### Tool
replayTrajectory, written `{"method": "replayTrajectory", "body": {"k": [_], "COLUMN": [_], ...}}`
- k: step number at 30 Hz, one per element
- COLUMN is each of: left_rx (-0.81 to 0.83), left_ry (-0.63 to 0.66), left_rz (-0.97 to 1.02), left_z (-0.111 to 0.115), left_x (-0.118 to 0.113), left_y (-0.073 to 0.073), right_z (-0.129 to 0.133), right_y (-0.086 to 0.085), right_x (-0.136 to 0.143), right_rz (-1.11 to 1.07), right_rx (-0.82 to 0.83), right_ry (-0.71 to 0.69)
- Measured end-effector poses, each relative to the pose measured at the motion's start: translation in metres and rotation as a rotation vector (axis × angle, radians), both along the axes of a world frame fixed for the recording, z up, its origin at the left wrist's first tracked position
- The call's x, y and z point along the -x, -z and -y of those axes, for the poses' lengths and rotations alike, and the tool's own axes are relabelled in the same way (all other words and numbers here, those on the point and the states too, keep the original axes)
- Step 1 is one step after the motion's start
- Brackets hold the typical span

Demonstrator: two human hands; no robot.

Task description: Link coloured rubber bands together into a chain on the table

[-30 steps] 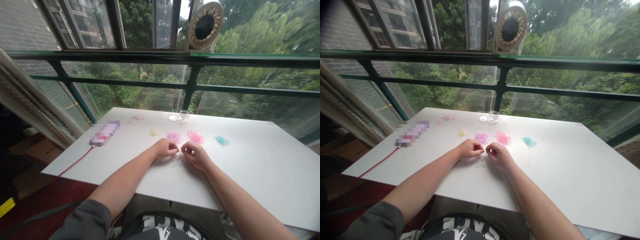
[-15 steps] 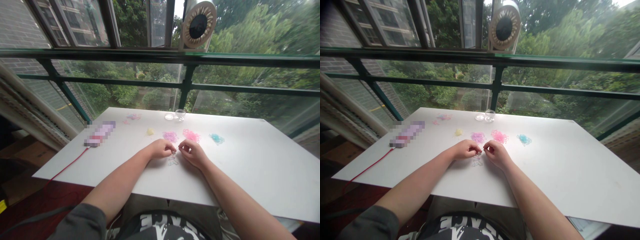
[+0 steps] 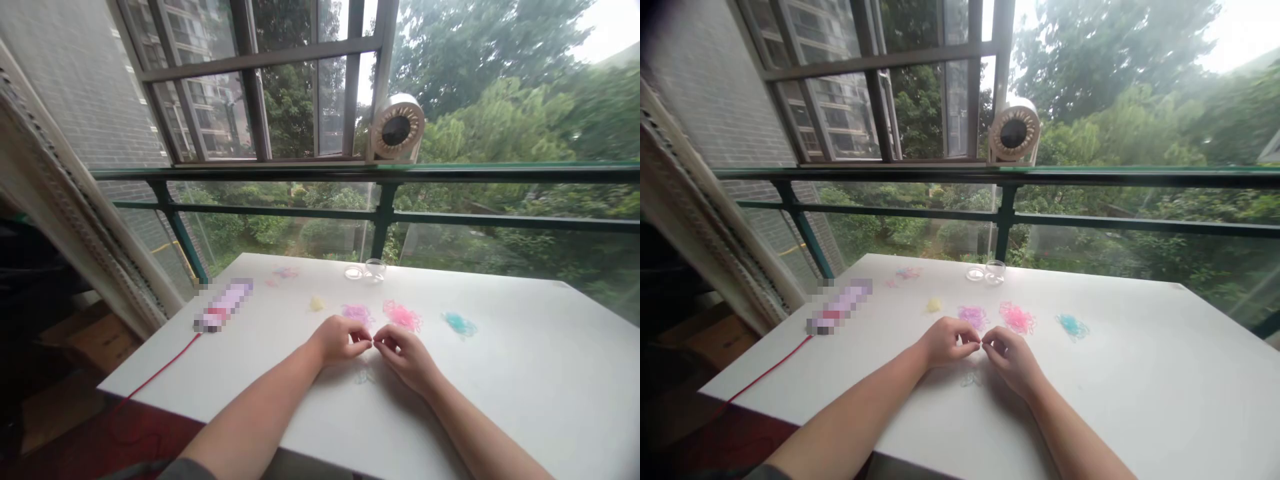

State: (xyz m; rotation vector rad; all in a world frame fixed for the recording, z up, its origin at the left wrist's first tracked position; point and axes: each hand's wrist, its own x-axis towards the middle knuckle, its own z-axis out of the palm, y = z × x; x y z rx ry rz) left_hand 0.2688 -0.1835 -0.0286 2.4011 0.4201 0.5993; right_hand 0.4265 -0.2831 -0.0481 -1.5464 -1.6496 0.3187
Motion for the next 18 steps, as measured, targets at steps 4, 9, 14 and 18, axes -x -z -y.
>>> {"method": "replayTrajectory", "body": {"k": [4,9,14,18], "left_rx": [-0.013,-0.004,0.019,0.037], "left_ry": [-0.004,-0.016,-0.027,-0.041], "left_rz": [0.007,0.033,0.042,0.055], "left_z": [-0.0005,-0.0015,-0.0015,-0.0025], "left_x": [0.0002,0.0005,0.0005,0.0008], "left_y": [-0.0011,-0.0021,-0.0020,-0.0005], "right_z": [0.0000,0.0011,0.0012,0.0012], "right_y": [0.0000,-0.0011,-0.0032,-0.0055], "right_x": [-0.0002,0.0006,0.0015,0.0016], "right_rz": [-0.023,-0.039,-0.018,-0.003], "right_rx": [0.017,0.035,-0.001,-0.034], "right_ry": [0.009,-0.024,-0.028,-0.023]}}
